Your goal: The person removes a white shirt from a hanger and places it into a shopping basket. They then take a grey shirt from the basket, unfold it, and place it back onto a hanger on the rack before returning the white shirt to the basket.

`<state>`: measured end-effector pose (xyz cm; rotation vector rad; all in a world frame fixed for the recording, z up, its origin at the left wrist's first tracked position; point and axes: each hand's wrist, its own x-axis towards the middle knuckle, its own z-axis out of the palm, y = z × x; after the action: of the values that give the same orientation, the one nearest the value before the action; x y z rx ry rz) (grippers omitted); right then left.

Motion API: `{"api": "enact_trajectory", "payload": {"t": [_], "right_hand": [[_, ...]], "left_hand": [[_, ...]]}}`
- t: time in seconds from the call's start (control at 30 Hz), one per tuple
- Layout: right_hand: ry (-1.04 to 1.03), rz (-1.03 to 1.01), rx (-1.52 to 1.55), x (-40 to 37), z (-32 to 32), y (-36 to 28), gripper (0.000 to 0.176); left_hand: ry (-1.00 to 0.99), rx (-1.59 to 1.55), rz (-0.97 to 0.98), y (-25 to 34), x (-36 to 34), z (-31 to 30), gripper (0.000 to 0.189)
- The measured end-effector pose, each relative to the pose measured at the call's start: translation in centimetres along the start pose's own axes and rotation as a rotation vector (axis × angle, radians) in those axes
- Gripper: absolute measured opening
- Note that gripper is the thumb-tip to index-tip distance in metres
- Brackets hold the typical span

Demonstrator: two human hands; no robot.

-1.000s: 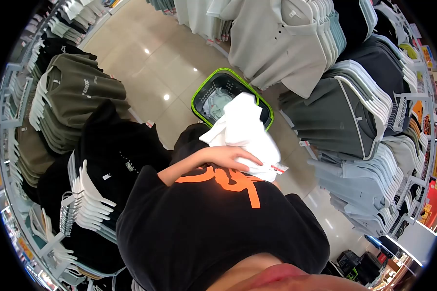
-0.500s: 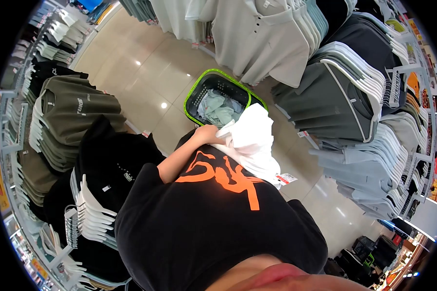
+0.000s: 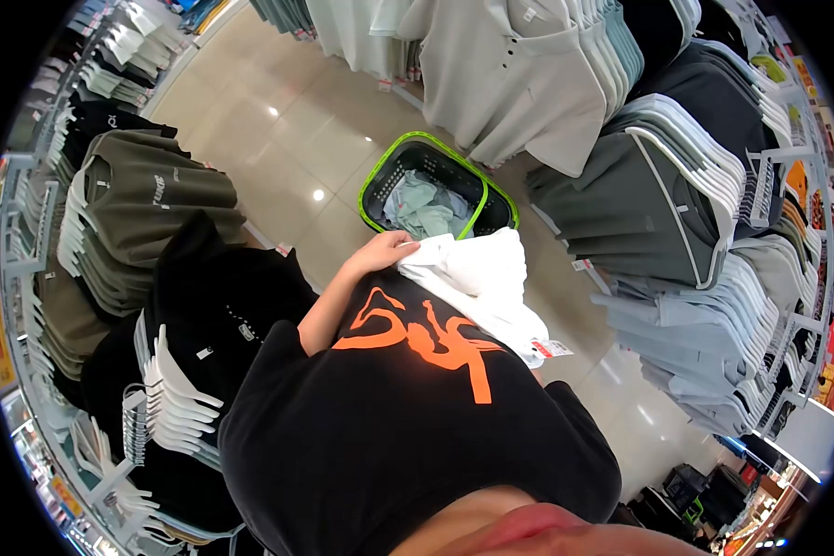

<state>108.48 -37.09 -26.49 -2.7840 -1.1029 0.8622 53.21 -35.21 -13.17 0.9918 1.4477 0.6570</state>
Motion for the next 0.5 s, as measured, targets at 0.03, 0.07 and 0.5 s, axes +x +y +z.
{"api": "enact_trajectory", "payload": {"t": [0.03, 0.07, 0.5], "right_hand": [[-0.007, 0.012, 0.012, -0.3, 0.4, 0.1, 0.042], [-0.01, 0.023, 0.022, -0.7, 0.7, 0.2, 0.042], [-0.091, 0.093, 0.293, -6.7, 6.4, -5.9, 0.042]], "left_hand": [[0.077, 0.05, 0.013, 0.0, 0.1, -0.1, 0.035], [0.155, 0.099, 0.025, -0.1, 0.3, -0.2, 0.035], [0.438, -0.168, 0.138, 4.5, 1.0, -7.1, 0.027]]}}
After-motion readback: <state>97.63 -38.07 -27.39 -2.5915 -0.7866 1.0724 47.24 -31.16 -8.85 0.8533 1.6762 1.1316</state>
